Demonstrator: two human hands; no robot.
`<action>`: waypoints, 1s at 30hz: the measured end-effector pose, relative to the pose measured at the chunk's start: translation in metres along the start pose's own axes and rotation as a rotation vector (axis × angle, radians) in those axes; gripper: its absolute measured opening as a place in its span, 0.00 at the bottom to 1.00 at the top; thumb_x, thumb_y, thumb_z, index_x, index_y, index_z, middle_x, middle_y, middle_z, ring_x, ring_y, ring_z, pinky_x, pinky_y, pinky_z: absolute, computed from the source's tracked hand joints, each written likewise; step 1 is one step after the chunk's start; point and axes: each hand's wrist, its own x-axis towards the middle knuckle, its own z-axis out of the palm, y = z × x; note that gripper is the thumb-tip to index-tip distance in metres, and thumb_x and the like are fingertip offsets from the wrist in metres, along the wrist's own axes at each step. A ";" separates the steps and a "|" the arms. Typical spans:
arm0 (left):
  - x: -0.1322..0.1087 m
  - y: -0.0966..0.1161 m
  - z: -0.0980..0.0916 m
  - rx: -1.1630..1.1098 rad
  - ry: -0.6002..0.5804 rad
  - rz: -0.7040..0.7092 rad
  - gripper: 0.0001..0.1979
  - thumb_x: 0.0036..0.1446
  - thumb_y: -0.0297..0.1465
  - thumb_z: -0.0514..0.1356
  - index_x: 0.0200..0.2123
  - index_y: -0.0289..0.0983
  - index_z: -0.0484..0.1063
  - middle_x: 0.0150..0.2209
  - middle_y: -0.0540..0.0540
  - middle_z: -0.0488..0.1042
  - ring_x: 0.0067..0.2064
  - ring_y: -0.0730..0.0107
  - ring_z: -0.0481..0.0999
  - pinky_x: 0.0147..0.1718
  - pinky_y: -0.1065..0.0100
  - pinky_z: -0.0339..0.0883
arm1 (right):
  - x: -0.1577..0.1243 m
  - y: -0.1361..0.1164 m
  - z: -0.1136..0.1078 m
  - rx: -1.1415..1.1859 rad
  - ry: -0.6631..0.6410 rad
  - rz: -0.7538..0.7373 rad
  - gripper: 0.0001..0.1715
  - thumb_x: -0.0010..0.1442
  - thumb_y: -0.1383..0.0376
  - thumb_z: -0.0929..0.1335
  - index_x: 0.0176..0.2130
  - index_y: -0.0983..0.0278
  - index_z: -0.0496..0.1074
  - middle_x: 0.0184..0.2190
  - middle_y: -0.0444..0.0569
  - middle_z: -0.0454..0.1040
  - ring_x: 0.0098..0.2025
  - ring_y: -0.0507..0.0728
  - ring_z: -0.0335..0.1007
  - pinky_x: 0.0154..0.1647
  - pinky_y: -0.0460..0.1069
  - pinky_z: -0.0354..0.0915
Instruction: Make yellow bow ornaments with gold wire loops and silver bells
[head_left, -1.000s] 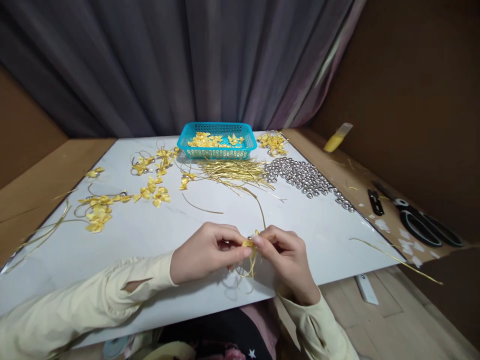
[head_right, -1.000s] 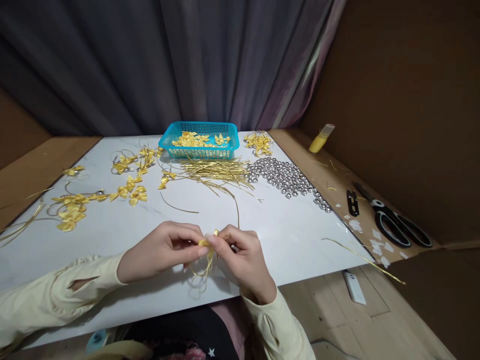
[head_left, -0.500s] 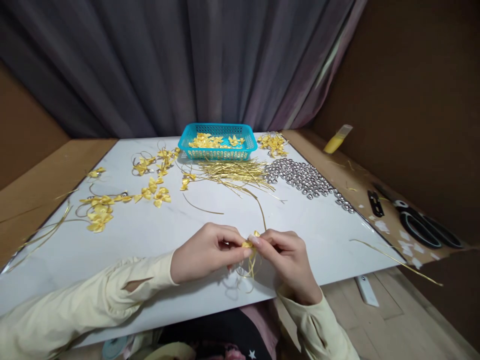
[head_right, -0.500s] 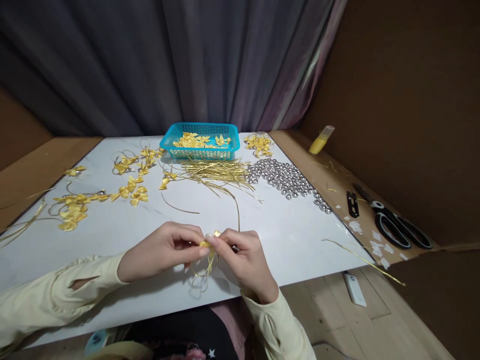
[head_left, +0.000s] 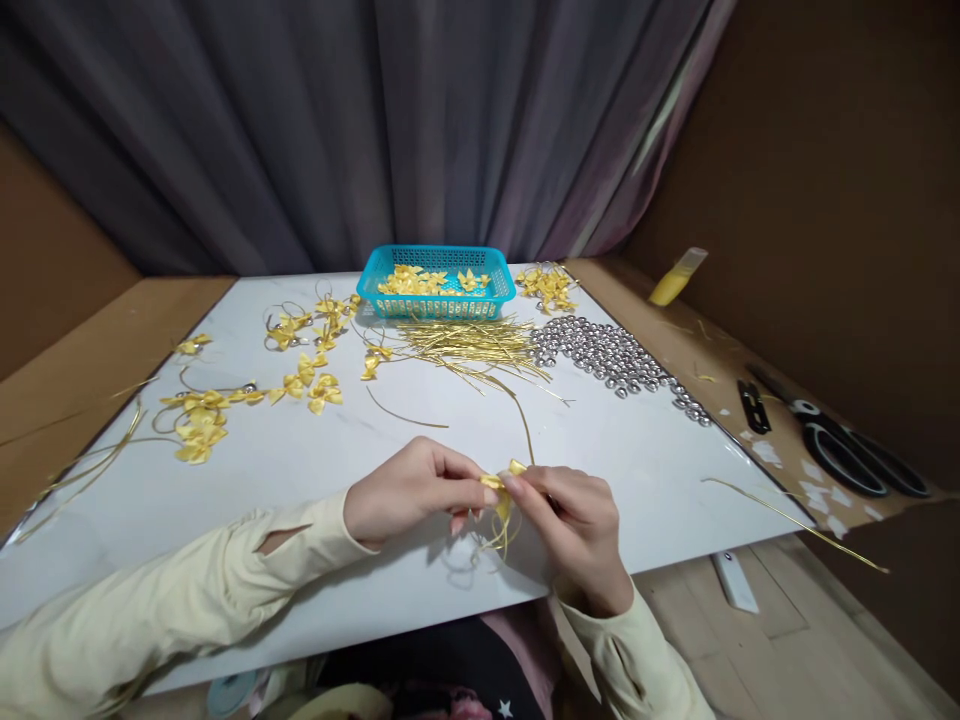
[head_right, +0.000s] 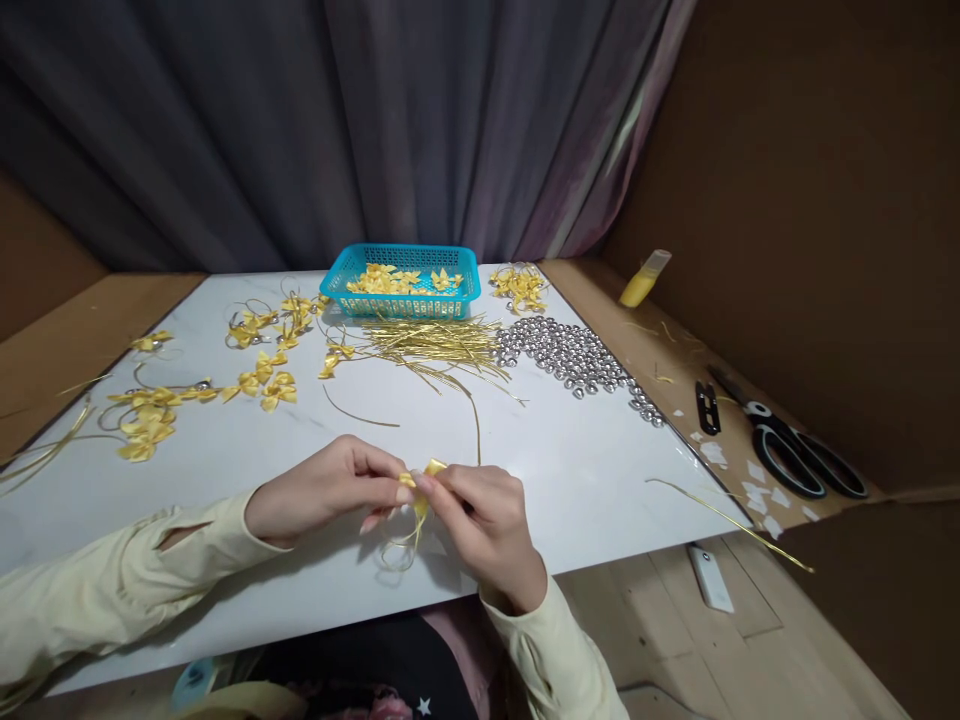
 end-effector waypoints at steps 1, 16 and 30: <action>0.000 0.000 0.000 -0.003 0.001 -0.006 0.09 0.49 0.29 0.59 0.19 0.31 0.70 0.14 0.54 0.64 0.19 0.79 0.61 0.24 0.74 0.55 | 0.000 0.000 0.000 -0.010 0.006 -0.016 0.15 0.59 0.69 0.64 0.22 0.65 0.71 0.16 0.45 0.69 0.17 0.48 0.61 0.19 0.44 0.58; 0.002 0.000 -0.004 -0.056 0.007 -0.045 0.09 0.47 0.29 0.60 0.20 0.31 0.72 0.14 0.55 0.65 0.18 0.80 0.59 0.22 0.75 0.53 | 0.000 0.001 0.001 0.013 0.041 -0.022 0.14 0.58 0.71 0.65 0.22 0.64 0.66 0.15 0.41 0.64 0.16 0.46 0.55 0.18 0.43 0.55; 0.002 0.000 -0.003 -0.019 -0.033 -0.041 0.11 0.48 0.32 0.61 0.19 0.31 0.70 0.15 0.53 0.66 0.20 0.79 0.62 0.24 0.74 0.55 | 0.000 0.003 0.000 0.077 0.062 0.022 0.14 0.58 0.71 0.65 0.22 0.64 0.65 0.15 0.40 0.62 0.17 0.46 0.52 0.17 0.43 0.53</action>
